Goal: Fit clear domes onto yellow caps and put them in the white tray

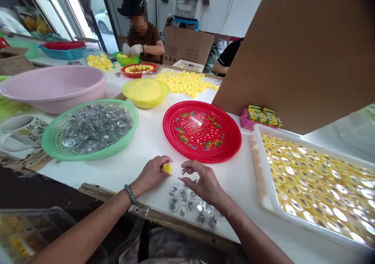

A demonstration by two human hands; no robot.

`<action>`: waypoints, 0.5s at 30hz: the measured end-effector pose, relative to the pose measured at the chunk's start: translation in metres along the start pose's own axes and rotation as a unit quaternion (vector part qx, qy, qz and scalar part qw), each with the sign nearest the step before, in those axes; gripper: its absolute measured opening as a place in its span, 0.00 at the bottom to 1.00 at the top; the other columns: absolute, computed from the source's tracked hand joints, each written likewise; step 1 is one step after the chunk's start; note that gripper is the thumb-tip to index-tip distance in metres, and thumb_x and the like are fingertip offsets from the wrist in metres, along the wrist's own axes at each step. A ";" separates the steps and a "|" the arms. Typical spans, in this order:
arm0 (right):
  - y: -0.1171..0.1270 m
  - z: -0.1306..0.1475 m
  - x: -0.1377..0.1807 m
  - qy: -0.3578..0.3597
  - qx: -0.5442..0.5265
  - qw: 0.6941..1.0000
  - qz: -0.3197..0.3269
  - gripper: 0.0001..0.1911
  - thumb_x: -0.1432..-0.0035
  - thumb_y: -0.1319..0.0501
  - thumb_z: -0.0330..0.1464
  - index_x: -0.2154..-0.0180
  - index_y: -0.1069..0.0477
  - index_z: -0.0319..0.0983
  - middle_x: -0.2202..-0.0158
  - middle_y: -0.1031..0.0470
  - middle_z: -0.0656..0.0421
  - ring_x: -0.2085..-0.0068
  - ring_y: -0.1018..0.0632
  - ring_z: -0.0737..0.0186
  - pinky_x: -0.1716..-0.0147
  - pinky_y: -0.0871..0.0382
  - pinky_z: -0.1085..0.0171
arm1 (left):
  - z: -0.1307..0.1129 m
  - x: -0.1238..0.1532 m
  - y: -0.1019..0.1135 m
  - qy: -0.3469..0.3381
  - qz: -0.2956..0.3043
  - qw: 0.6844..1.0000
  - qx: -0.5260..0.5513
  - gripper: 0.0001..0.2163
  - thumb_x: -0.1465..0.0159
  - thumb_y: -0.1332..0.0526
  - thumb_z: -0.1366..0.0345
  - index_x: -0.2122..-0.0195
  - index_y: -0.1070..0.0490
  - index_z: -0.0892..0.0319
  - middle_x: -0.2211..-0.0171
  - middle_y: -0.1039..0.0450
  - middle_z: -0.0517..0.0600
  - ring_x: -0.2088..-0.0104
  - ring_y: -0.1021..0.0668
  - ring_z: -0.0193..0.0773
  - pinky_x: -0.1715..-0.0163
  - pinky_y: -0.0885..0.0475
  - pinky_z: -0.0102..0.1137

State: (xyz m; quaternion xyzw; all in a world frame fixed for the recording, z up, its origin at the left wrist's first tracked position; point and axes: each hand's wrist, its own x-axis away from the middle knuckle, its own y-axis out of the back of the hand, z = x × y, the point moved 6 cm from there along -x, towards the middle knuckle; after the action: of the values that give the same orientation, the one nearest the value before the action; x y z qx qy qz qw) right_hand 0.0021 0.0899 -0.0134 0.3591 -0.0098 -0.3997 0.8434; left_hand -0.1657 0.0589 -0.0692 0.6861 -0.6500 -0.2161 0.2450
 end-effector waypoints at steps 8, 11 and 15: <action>-0.014 0.000 -0.019 0.039 0.041 0.998 0.029 0.17 0.49 0.36 0.28 0.56 0.34 0.40 0.62 0.26 0.58 0.64 0.26 0.64 0.63 0.30 0.65 | 0.015 0.001 0.004 0.017 -0.021 0.996 0.080 0.10 0.49 0.38 0.68 0.64 0.30 0.58 0.72 0.30 0.46 0.72 0.29 0.35 0.71 0.35 0.29; -0.023 -0.004 -0.027 0.075 0.084 0.992 0.060 0.18 0.47 0.38 0.27 0.53 0.35 0.40 0.61 0.26 0.56 0.63 0.26 0.62 0.62 0.30 0.64 | 0.018 0.000 0.005 0.021 -0.029 0.995 0.089 0.08 0.49 0.37 0.68 0.67 0.28 0.59 0.71 0.29 0.47 0.72 0.29 0.35 0.71 0.35 0.29; -0.034 -0.004 -0.037 0.101 0.116 0.980 0.125 0.16 0.44 0.41 0.26 0.53 0.35 0.39 0.60 0.26 0.54 0.60 0.25 0.60 0.61 0.31 0.63 | 0.018 -0.002 0.007 0.028 -0.034 0.995 0.088 0.06 0.48 0.38 0.69 0.68 0.26 0.59 0.71 0.27 0.49 0.72 0.28 0.36 0.71 0.34 0.29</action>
State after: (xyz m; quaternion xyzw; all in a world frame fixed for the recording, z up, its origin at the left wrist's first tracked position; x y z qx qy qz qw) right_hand -0.0446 0.1034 -0.0271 0.4889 -0.0154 -0.2493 0.8358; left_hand -0.1828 0.0595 -0.0790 0.7322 -0.6361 -0.1470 0.1940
